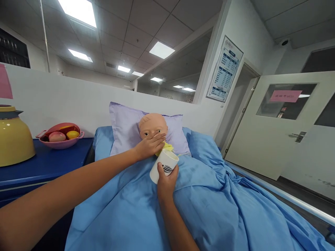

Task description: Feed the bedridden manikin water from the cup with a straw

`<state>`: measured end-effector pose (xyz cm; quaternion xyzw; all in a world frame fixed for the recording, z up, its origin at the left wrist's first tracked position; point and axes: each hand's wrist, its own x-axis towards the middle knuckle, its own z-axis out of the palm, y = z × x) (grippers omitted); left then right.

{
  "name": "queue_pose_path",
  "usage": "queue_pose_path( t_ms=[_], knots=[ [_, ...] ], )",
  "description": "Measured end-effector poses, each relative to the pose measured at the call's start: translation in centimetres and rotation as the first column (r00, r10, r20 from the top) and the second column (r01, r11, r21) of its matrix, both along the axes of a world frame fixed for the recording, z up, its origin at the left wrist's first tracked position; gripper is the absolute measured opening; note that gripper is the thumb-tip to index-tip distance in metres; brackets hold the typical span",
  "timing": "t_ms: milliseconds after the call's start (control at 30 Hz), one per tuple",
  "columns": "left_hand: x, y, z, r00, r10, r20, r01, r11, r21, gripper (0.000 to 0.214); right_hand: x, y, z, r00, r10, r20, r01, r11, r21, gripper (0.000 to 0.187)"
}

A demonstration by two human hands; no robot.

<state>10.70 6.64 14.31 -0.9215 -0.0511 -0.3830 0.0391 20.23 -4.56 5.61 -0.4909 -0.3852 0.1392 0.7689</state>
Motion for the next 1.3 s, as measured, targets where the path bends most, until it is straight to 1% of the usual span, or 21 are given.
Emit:
queue_pose_path(
  t_ms=[67,133,233,333,433,500,533,600,633,700,767,800,867,933,1000,1067,1100,1233,1300],
  knots=[
    [-0.3,-0.2,-0.4,0.998,-0.045,0.040,0.048,0.997,-0.054,0.030,0.0,0.0,0.0,1.000,0.016,0.005,-0.016,1.000,-0.003,0.051],
    [-0.9,-0.4,-0.7,0.993,-0.088,0.073,0.097,0.986,-0.135,0.029,0.0,0.0,0.1,0.999,0.039,0.009,-0.039,0.999,-0.007,0.052],
    [-2.2,-0.7,-1.0,0.991,-0.109,0.073,0.123,0.964,-0.238,0.027,-0.1,-0.1,0.3,0.999,0.043,0.017,-0.043,0.999,-0.004,0.054],
    [-3.5,-1.1,-0.8,0.990,-0.126,0.061,0.138,0.953,-0.269,0.025,-0.1,-0.1,0.4,0.999,0.046,0.027,-0.046,0.999,-0.006,0.054],
    [-4.2,-1.5,-0.2,0.986,-0.149,0.074,0.163,0.954,-0.253,0.022,-0.1,-0.1,0.4,0.998,0.053,0.024,-0.053,0.998,-0.013,0.054],
    [-4.1,-1.7,0.6,0.991,-0.131,0.039,0.136,0.973,-0.184,0.024,-0.2,-0.2,0.4,0.998,0.064,0.013,-0.064,0.998,-0.011,0.054],
    [-3.8,-1.7,1.1,0.995,-0.104,0.008,0.104,0.987,-0.122,0.026,-0.2,-0.2,0.4,0.997,0.071,0.008,-0.071,0.997,-0.009,0.054],
    [-2.8,-1.6,2.0,1.000,-0.009,-0.029,0.010,1.000,0.022,0.032,-0.2,-0.3,0.5,0.997,0.080,-0.002,-0.080,0.997,-0.010,0.054],
    [-2.2,-1.4,2.4,0.999,0.052,-0.018,-0.050,0.995,0.082,0.033,-0.2,-0.3,0.4,0.997,0.081,-0.004,-0.081,0.997,-0.013,0.054],
    [-0.8,-1.0,2.9,0.986,0.163,0.046,-0.168,0.973,0.155,0.034,-0.2,-0.3,0.4,0.997,0.077,-0.003,-0.077,0.997,-0.020,0.052],
    [0.3,-0.4,2.9,0.975,0.211,0.076,-0.222,0.954,0.202,0.032,-0.2,-0.2,0.3,0.997,0.078,0.008,-0.077,0.997,-0.018,0.050],
    [0.7,-0.2,2.8,0.976,0.208,0.062,-0.217,0.950,0.225,0.031,-0.2,-0.2,0.2,0.997,0.077,0.012,-0.077,0.997,-0.013,0.048],
    [0.9,0.2,2.4,0.985,0.171,0.000,-0.165,0.949,0.268,0.029,-0.2,-0.1,0.2,0.997,0.069,0.020,-0.069,0.998,-0.007,0.047],
    [0.5,0.4,1.9,0.989,0.135,-0.059,-0.111,0.946,0.305,0.029,-0.1,-0.1,0.1,0.998,0.051,0.034,-0.051,0.999,-0.007,0.046],
    [-0.2,0.5,1.4,0.987,0.124,-0.097,-0.082,0.930,0.360,0.031,-0.1,0.0,0.1,0.998,0.048,0.043,-0.048,0.999,-0.001,0.047],
    [-1.0,0.6,1.0,0.985,0.131,-0.113,-0.068,0.894,0.443,0.033,-0.1,0.1,0.1,0.998,0.061,0.031,-0.061,0.998,0.005,0.048],
    [-1.4,0.7,0.8,0.984,0.138,-0.110,-0.066,0.867,0.494,0.033,-0.1,0.1,0.0,0.997,0.070,0.020,-0.070,0.998,0.005,0.049],
    [-2.8,1.0,-0.3,0.984,0.170,-0.056,-0.085,0.722,0.687,0.028,-0.1,0.2,0.0,0.997,0.080,0.005,-0.080,0.997,0.008,0.052],
    [-3.7,1.0,-0.9,0.983,0.179,-0.041,-0.091,0.669,0.738,0.025,-0.1,0.2,0.0,0.997,0.078,0.012,-0.078,0.997,0.009,0.054]
  ],
)
